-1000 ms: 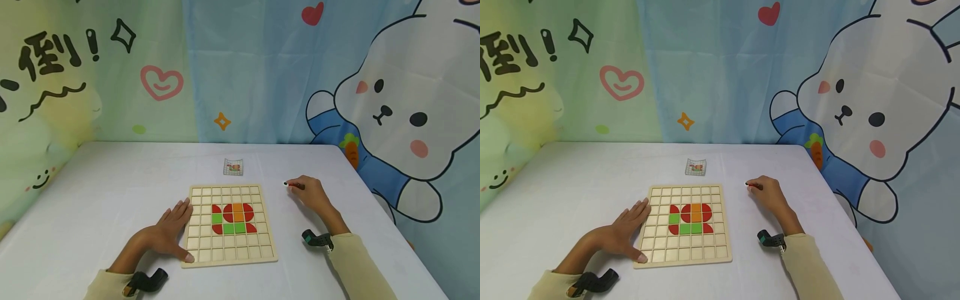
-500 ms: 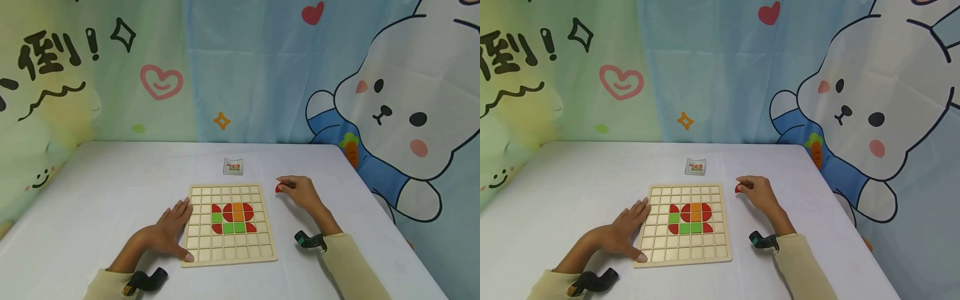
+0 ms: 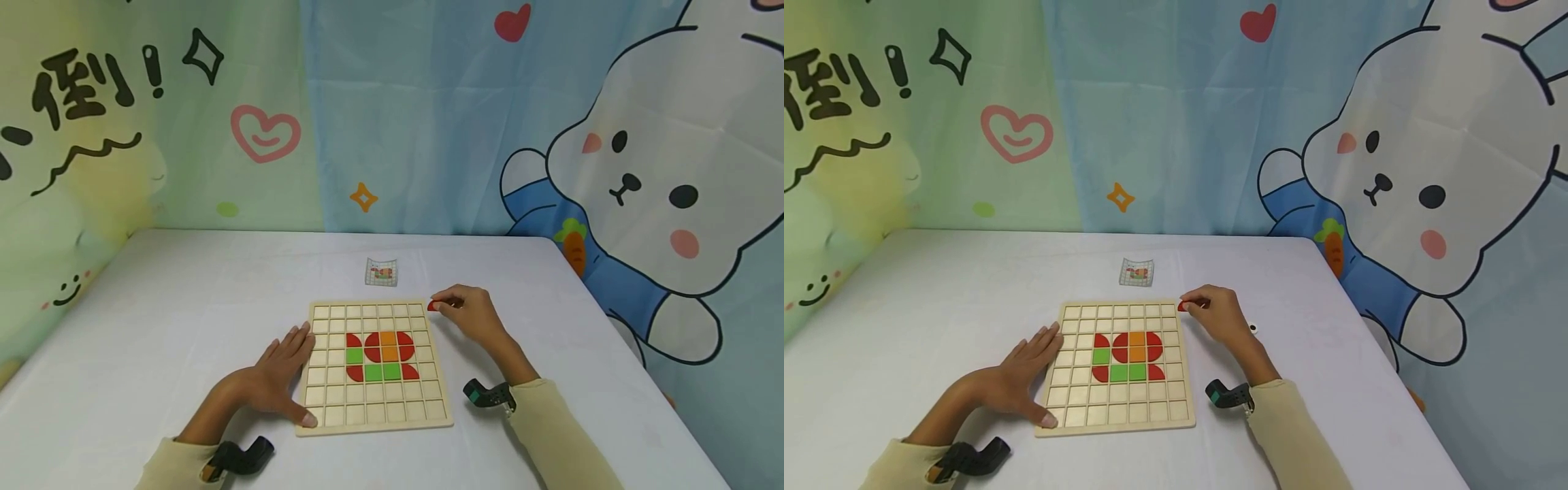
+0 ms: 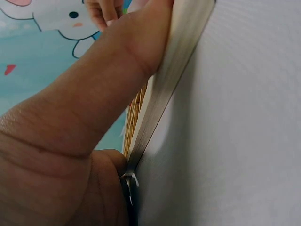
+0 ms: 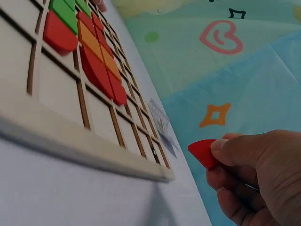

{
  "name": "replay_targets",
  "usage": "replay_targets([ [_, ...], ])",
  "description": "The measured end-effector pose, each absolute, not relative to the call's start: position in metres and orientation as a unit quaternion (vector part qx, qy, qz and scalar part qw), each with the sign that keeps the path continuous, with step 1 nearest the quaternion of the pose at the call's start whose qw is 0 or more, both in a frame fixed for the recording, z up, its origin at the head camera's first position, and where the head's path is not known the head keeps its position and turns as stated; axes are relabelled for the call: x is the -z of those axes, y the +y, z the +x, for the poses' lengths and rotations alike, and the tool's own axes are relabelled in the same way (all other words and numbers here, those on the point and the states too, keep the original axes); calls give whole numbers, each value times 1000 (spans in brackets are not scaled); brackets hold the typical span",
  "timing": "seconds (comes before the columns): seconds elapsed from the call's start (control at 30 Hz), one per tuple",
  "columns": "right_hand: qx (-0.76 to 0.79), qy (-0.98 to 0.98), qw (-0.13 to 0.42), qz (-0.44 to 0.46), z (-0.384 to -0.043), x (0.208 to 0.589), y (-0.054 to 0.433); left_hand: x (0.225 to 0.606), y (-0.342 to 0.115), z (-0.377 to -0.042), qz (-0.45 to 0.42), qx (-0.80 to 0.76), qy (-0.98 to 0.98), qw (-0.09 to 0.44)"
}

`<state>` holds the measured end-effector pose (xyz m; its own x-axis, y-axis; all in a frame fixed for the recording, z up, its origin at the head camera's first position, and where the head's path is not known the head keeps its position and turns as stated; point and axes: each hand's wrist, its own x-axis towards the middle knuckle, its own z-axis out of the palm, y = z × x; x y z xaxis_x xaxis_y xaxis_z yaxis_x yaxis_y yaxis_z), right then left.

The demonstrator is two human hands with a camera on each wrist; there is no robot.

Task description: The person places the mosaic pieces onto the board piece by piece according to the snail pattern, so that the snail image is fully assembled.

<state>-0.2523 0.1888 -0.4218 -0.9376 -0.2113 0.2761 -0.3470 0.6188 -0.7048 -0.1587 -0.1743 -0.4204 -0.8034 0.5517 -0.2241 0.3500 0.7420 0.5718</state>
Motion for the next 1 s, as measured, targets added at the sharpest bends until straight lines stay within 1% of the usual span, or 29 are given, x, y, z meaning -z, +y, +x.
replay_targets([
  [0.13, -421, -890, 56, 163, -251, 423, 173, 420, -174, -158, 244, -262, 913, 195],
  [0.37, -423, -874, 48, 234, -248, 425, 144, 421, -173, -158, 244, -265, 912, 197],
  [0.57, -416, -871, 23, 259, -247, 422, 119, 421, -173, -159, 243, -261, 913, 197],
  [0.83, -431, -857, -34, 281, -241, 419, 83, 421, -175, -159, 245, -264, 912, 197],
  [1.0, -425, -858, -82, 275, -239, 423, 66, 420, -175, -158, 246, -265, 911, 198],
])
